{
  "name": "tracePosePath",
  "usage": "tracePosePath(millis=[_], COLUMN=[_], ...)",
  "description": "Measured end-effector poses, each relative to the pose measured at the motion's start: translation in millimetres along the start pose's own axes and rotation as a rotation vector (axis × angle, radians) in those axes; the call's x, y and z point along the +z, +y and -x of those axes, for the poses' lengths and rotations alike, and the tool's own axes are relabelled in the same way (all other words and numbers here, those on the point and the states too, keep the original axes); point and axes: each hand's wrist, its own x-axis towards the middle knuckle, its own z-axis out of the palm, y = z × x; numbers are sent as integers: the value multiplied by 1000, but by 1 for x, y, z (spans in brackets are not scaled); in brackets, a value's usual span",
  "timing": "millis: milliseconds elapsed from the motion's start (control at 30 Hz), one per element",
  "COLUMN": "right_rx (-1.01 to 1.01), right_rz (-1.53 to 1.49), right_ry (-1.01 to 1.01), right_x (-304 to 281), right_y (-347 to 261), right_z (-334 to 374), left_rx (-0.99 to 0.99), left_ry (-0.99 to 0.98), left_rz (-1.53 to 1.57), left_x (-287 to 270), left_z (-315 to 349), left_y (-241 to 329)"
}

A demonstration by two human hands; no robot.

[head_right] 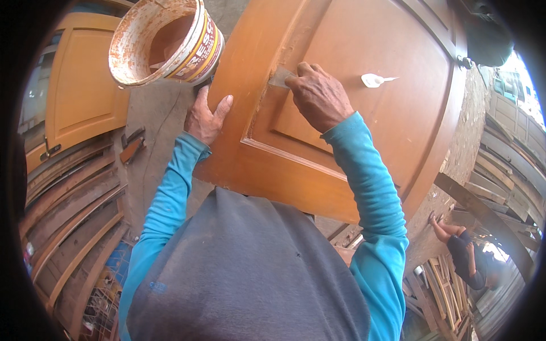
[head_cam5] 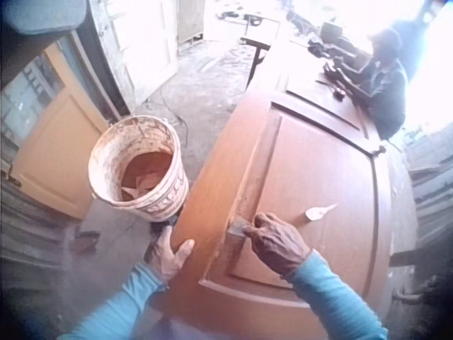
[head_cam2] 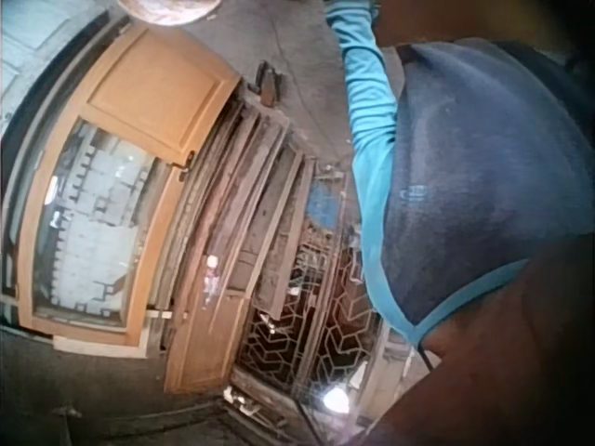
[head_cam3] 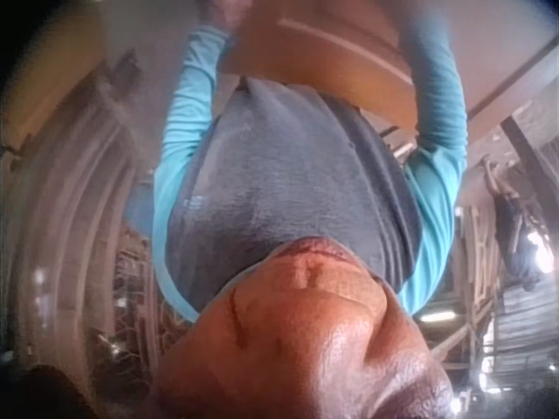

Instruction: The person applies wood filler from a tube onto a wooden door and smooths it into cracks using a putty knife.

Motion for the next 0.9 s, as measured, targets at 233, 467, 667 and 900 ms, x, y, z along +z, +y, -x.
tracePosePath(millis=[233, 467, 667, 900], right_rx=[-35, -90, -61, -35], right_rz=[114, 135, 96, 64], right_ry=[-58, -26, -28, -8], right_x=[-16, -14, -17, -8], right_y=[-6, -11, -5, 1], right_z=[-5, -7, -5, -5], left_rx=[75, 96, 61, 163], left_ry=[70, 104, 92, 149], left_rz=[-18, -5, -42, -5], left_x=[4, 6, 5, 8], left_z=[1, -1, 1, 1], left_y=[-2, -6, 2, 1])
